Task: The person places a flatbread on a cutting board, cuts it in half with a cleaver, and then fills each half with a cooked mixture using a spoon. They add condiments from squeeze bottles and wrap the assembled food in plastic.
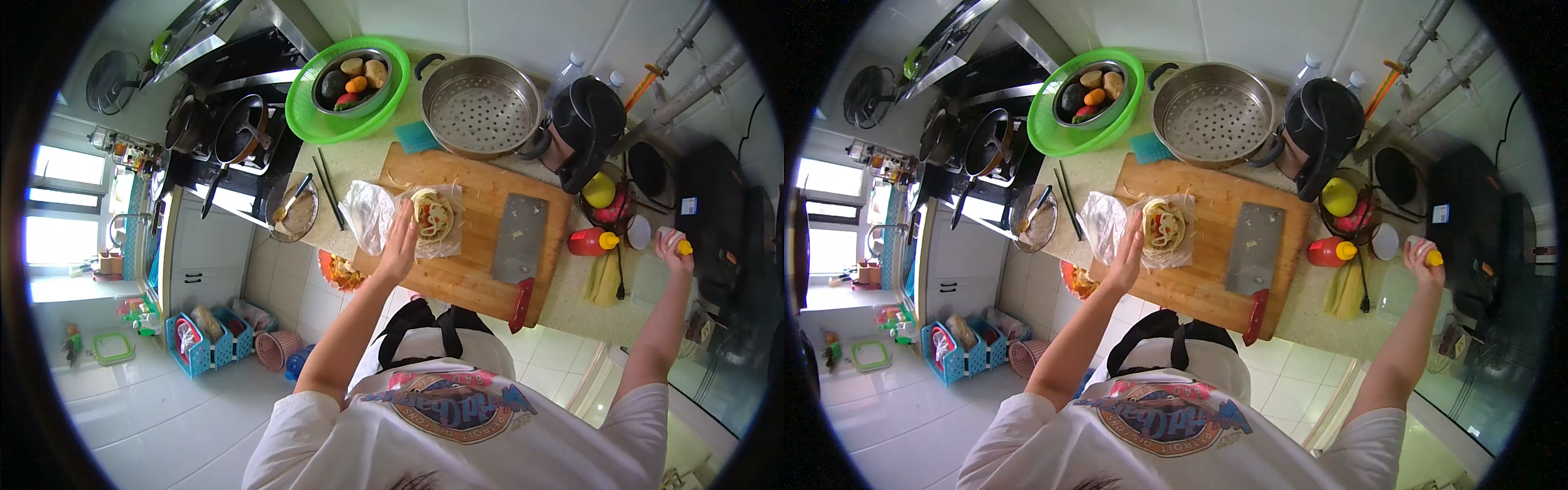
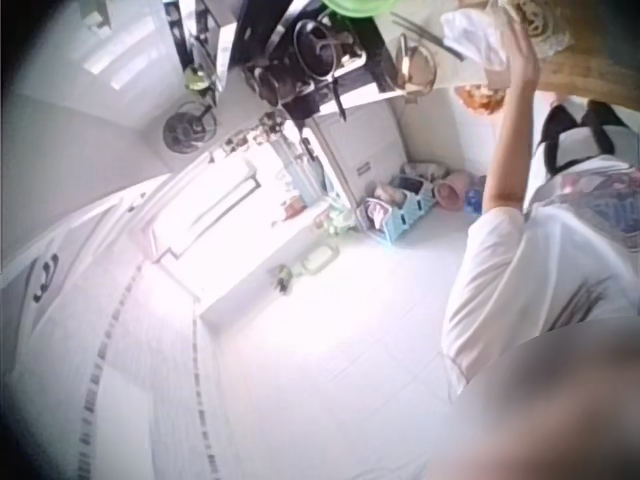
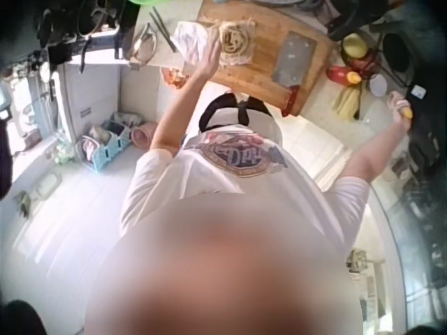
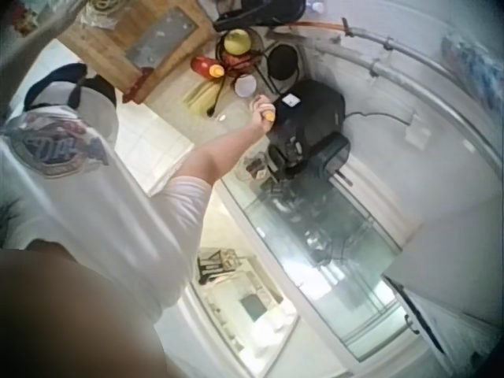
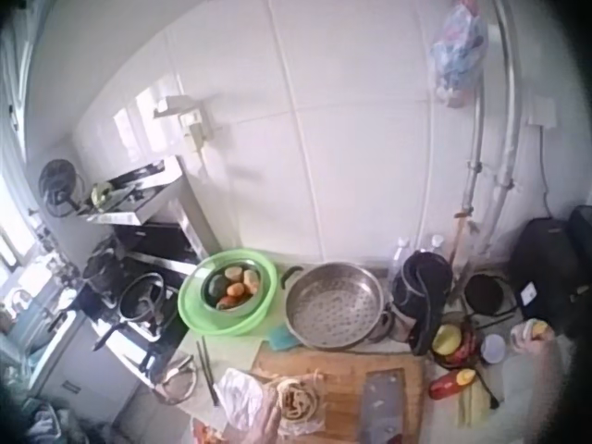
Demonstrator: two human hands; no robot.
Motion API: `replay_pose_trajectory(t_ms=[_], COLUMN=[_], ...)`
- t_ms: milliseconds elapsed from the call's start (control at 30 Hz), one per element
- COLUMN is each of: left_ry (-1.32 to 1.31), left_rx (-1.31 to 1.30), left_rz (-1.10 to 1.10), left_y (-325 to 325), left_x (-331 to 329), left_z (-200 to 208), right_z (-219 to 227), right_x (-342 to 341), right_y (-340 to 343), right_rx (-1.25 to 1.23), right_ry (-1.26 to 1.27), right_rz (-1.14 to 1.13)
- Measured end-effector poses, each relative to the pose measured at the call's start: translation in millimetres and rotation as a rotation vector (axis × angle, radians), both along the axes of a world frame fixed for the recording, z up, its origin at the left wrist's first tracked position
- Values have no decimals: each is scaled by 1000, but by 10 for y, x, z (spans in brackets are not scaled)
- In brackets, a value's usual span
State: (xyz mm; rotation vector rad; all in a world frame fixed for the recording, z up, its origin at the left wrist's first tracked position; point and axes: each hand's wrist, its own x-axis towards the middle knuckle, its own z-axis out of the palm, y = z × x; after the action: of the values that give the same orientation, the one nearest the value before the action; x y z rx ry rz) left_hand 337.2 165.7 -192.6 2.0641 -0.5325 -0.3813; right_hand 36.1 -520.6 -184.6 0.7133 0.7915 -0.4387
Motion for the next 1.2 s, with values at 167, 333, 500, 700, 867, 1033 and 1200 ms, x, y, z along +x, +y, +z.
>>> replay_pose_trajectory(t_ms=[167, 333, 500, 700, 867, 1033, 1200], left_ry=[-159, -368, -521, -556, -554, -542, -458], left_rx=[225, 505, 654, 701, 647, 630, 561], left_rz=[-74, -107, -86, -64, -37, -22, 48], left_y=[-175, -346, -481, -531, -563, -560, -432], left_x=[-166, -256, -289, -320, -315, -317, -280], left_z=[-10, -18, -106, -153, -193, -185, -101], right_z=[-195, -117, -129, -153, -197, -208, -108], right_x=[-104, -8, 37, 24, 49, 50, 64], right_y=[-129, -89, -158, -214, -292, -320, -171], right_rx=[120, 99, 115, 128, -13, 11, -50], right_ry=[85, 131, 115, 238, 270, 285, 306], right_rz=[-133, -220, -173, 55, 236, 188, 144])
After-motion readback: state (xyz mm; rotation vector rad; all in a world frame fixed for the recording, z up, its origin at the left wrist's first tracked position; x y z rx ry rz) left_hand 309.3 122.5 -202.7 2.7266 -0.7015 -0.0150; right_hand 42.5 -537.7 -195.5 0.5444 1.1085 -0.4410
